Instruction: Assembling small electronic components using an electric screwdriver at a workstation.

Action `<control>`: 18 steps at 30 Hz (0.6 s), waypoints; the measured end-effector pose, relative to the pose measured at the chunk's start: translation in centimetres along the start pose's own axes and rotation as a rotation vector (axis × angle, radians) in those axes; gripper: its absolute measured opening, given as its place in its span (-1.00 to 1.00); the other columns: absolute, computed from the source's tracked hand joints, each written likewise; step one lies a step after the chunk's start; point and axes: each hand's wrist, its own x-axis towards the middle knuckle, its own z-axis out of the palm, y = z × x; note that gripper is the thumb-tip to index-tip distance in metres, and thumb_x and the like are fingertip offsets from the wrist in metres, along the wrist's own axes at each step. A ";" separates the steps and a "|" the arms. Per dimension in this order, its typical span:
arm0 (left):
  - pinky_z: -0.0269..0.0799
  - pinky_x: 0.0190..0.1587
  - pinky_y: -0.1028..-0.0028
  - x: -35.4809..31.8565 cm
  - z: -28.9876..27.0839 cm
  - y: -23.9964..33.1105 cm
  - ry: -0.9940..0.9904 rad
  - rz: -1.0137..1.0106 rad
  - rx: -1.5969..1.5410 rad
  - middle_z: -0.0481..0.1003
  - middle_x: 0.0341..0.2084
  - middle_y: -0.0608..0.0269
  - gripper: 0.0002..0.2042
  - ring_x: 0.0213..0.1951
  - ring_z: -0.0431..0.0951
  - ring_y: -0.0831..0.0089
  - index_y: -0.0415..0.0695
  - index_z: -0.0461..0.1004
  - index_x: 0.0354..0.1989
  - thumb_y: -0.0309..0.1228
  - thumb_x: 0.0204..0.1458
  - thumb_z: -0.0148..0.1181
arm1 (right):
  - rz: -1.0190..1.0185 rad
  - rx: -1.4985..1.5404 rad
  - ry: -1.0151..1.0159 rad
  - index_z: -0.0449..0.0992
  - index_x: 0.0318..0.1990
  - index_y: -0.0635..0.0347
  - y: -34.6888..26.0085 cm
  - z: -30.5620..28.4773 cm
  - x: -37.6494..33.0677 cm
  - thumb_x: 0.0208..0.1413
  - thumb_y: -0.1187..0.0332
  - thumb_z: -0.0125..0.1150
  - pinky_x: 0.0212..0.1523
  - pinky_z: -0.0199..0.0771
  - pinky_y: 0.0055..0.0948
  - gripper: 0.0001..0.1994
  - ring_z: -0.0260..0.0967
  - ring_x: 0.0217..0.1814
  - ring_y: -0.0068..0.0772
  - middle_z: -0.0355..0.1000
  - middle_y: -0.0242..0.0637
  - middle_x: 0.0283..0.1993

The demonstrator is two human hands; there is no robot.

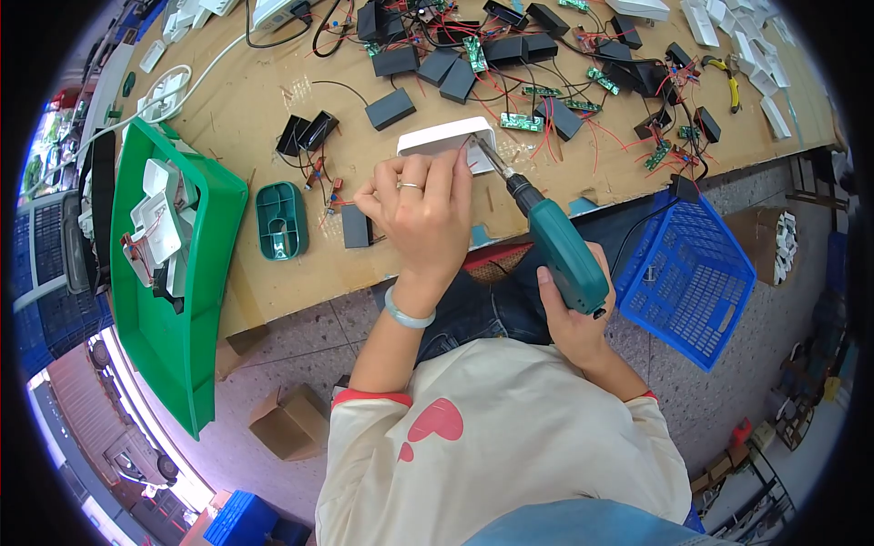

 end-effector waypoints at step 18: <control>0.08 -0.07 0.30 0.0 0.3 0.0 0.018 -0.006 0.008 0.48 -0.53 0.51 -0.91 -0.25 0.46 0.37 0.09 0.68 -0.33 -0.32 0.01 0.48 | -0.001 -0.013 -0.003 0.54 -0.03 0.40 0.2 -0.1 -0.3 0.11 0.61 0.39 -0.02 0.50 -0.37 -0.73 0.49 -0.05 -0.20 0.49 -0.05 -0.03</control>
